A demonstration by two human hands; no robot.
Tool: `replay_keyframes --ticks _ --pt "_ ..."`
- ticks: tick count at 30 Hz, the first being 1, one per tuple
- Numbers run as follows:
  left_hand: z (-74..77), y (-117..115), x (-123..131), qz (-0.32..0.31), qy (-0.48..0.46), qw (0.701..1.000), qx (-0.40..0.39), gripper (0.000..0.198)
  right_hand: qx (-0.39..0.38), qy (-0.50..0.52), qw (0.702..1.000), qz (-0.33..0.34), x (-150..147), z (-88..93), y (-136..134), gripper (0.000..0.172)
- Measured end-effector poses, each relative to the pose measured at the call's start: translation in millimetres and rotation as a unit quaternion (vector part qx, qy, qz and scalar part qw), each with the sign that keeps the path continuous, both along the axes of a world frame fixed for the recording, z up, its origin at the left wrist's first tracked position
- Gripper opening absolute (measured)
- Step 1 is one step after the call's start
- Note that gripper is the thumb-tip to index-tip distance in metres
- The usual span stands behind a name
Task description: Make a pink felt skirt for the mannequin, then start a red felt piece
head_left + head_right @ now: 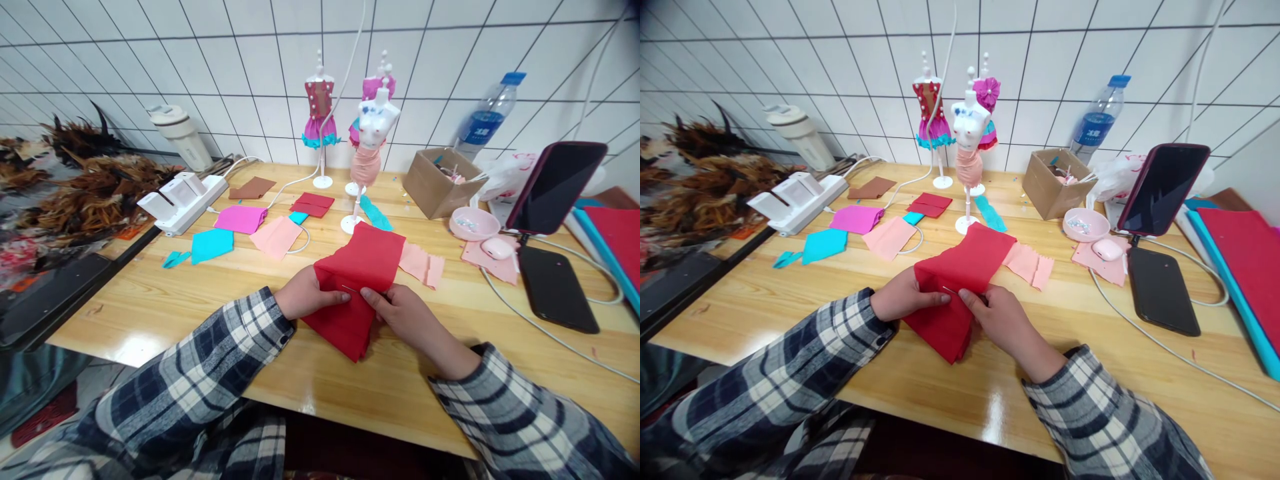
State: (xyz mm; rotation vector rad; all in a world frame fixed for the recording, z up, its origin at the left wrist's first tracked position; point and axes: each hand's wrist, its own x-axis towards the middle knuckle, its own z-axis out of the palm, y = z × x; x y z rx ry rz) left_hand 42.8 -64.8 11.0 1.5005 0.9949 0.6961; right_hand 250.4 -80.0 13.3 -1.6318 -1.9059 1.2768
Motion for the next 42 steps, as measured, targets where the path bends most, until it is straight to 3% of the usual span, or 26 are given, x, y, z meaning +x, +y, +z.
replay_keyframes --ticks 13,20,26,42 --pt "2.5 -0.1 0.8 0.006 -0.001 1.0 -0.007 0.05 0.024 0.02 0.999 0.008 1.1 0.3 -1.3 0.04" --pt "-1.9 -2.1 -2.2 0.025 -0.157 0.98 -0.122 0.044 0.061 0.049 0.997 0.009 3.6 -2.7 -0.2 0.039" --pt "-2.5 1.8 -3.9 0.004 -0.096 0.992 -0.083 0.04 0.018 0.002 1.0 0.011 5.6 -2.9 0.4 0.055" --pt "1.7 -0.5 0.3 0.011 -0.059 0.996 -0.06 0.051 0.041 0.055 0.998 0.0 2.3 -5.6 -1.9 0.041"
